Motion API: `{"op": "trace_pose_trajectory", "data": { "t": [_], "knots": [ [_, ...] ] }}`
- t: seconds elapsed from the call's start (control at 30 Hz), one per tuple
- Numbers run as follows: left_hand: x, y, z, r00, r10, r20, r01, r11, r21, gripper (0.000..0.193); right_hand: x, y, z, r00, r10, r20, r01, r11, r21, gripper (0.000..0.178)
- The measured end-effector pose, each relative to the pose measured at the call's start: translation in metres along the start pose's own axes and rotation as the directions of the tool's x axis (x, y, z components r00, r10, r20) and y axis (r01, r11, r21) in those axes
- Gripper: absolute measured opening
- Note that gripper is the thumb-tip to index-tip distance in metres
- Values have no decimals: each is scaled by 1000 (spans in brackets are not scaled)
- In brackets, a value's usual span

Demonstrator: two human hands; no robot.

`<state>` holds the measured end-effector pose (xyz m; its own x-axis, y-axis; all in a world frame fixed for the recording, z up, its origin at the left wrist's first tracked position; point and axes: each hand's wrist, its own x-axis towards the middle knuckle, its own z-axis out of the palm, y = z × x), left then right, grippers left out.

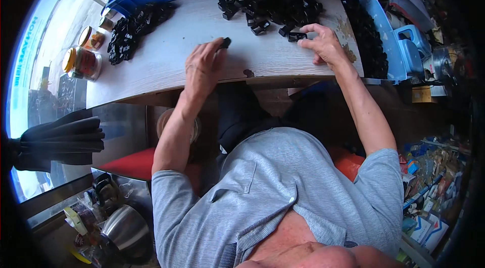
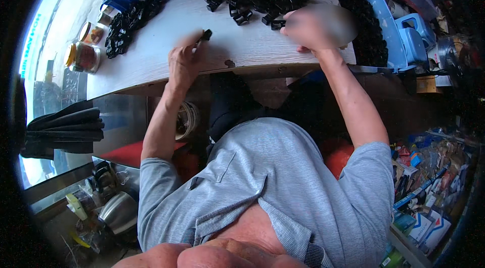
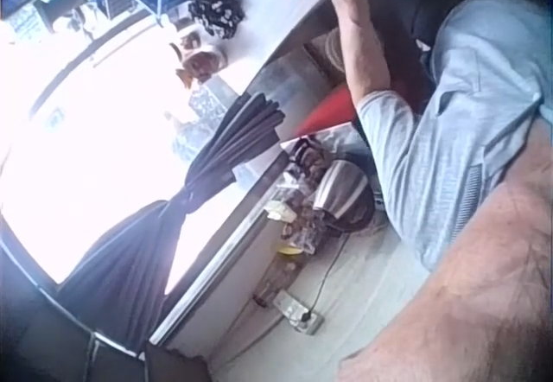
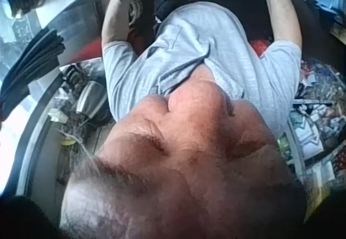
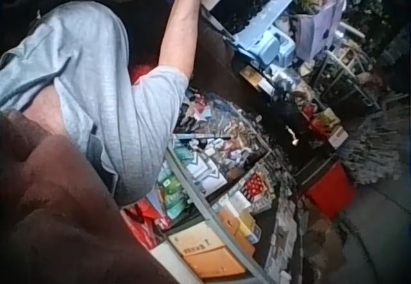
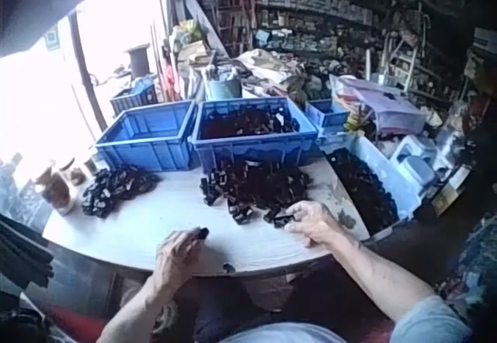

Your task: Assembling small black plastic components at a workbench.

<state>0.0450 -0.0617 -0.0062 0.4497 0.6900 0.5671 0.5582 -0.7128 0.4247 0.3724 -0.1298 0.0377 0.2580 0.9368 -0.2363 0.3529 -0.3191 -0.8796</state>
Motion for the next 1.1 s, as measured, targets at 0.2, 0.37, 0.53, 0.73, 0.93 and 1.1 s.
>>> {"op": "trace_pose_trajectory", "data": {
  "t": [0.2, 0.37, 0.53, 0.73, 0.93, 1.1],
  "knots": [
    [17, 41, 35, 997, 70, -44, -79, 965, -251, 32, 0, -6, 8, 1000, -4, -12, 3, 990, -140, 34],
    [36, 62, 61, 985, 172, -10, -169, 954, -248, 34, -12, -10, 18, 997, -11, 82, 18, 996, -83, 32],
    [45, 62, 73, 946, 297, 130, -278, 949, -146, 36, -8, -5, 22, 996, -41, 77, 49, 993, -103, 33],
    [50, 62, 79, 939, 310, 152, -281, 942, -185, 36, -4, -1, 21, 993, -61, 96, 68, 996, -64, 36],
    [51, 65, 81, 945, 313, 95, -288, 934, -213, 37, -6, 2, 21, 991, -75, 108, 76, 997, -10, 34],
    [53, 66, 80, 935, 322, 150, -290, 936, -198, 40, -7, -2, 23, 994, -44, 100, 45, 999, -9, 32]
  ]
}}
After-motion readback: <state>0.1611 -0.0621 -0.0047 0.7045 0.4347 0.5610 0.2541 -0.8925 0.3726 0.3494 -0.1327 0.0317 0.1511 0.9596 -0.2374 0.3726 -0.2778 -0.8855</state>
